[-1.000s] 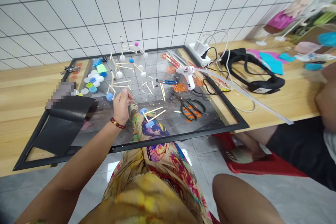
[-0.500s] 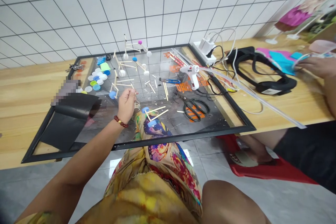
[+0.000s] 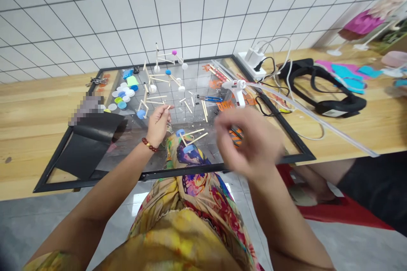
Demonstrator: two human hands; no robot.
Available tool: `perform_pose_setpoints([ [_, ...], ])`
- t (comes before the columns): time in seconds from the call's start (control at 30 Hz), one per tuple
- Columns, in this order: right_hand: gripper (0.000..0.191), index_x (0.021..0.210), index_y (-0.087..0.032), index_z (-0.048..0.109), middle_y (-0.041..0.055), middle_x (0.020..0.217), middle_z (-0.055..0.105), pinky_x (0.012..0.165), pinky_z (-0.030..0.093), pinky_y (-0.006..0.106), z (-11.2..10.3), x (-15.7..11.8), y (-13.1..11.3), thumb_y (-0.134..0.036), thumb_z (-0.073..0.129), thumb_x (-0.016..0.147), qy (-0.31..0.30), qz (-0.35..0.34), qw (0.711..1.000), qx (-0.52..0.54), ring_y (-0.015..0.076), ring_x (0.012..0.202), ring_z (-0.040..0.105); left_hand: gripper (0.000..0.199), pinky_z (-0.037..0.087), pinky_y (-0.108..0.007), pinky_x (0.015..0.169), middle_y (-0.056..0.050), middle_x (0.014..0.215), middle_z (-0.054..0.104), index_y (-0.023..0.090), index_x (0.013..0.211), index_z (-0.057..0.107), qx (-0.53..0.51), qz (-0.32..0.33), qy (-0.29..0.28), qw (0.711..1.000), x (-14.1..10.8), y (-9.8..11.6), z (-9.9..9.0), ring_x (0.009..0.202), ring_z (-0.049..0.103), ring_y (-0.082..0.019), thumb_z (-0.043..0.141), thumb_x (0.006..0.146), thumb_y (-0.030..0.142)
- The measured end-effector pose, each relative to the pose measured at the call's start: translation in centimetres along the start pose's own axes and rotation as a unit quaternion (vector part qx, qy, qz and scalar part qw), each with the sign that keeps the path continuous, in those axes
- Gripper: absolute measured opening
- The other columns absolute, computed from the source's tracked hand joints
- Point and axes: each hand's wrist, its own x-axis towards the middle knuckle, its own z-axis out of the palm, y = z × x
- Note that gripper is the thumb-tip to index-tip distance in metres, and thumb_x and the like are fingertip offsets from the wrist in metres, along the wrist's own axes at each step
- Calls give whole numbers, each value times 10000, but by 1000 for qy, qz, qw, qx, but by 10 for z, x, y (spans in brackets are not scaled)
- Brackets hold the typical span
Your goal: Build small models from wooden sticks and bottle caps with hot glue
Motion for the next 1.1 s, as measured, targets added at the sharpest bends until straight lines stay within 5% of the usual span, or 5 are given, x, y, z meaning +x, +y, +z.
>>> perform_pose_setpoints([
  [0.37, 180, 682, -197, 436, -77, 565, 443, 424, 300, 146, 105, 101, 7, -141, 568, 790, -17, 452, 655, 606, 38, 429, 315, 320, 550, -283, 721, -65, 885, 717, 195, 944, 737, -57, 30, -60, 996, -11, 33, 3, 735, 644, -135, 593, 935, 480],
  [0.53, 202, 693, -223, 430, -74, 555, 423, 420, 288, 181, 126, 100, -3, -238, 578, 830, 4, 428, 692, 581, 72, 452, 356, 208, 294, -581, 1207, -83, 1415, 623, 238, 839, 730, 85, 284, -243, 924, -28, 85, 23, 1399, 472, -295, 573, 954, 311],
  [0.73, 216, 668, -238, 381, -81, 564, 378, 463, 296, 234, 59, 130, 47, -218, 578, 754, 30, 300, 797, 523, 76, 442, 288, 288, 591, -286, 751, -55, 756, 732, 211, 912, 725, -117, 198, -491, 840, -65, 105, 20, 713, 702, -134, 465, 1014, 280],
  [0.9, 148, 770, -227, 565, -55, 669, 498, 469, 272, 244, 18, 124, 47, -211, 698, 709, 85, 170, 873, 450, 63, 490, 366, 235, 526, -216, 536, -2, 684, 674, 217, 924, 760, -220, -1, -262, 940, -19, 97, -2, 547, 611, -81, 694, 895, 440],
  [1.1, 366, 839, -231, 684, -39, 648, 553, 478, 378, 252, 74, 93, 7, -587, 751, 783, -84, 90, 892, 434, 77, 519, 458, 328, 395, -166, 441, 91, 482, 426, 181, 763, 633, -308, -122, -107, 937, 29, 100, 22, 400, 371, -32, 650, 929, 462],
])
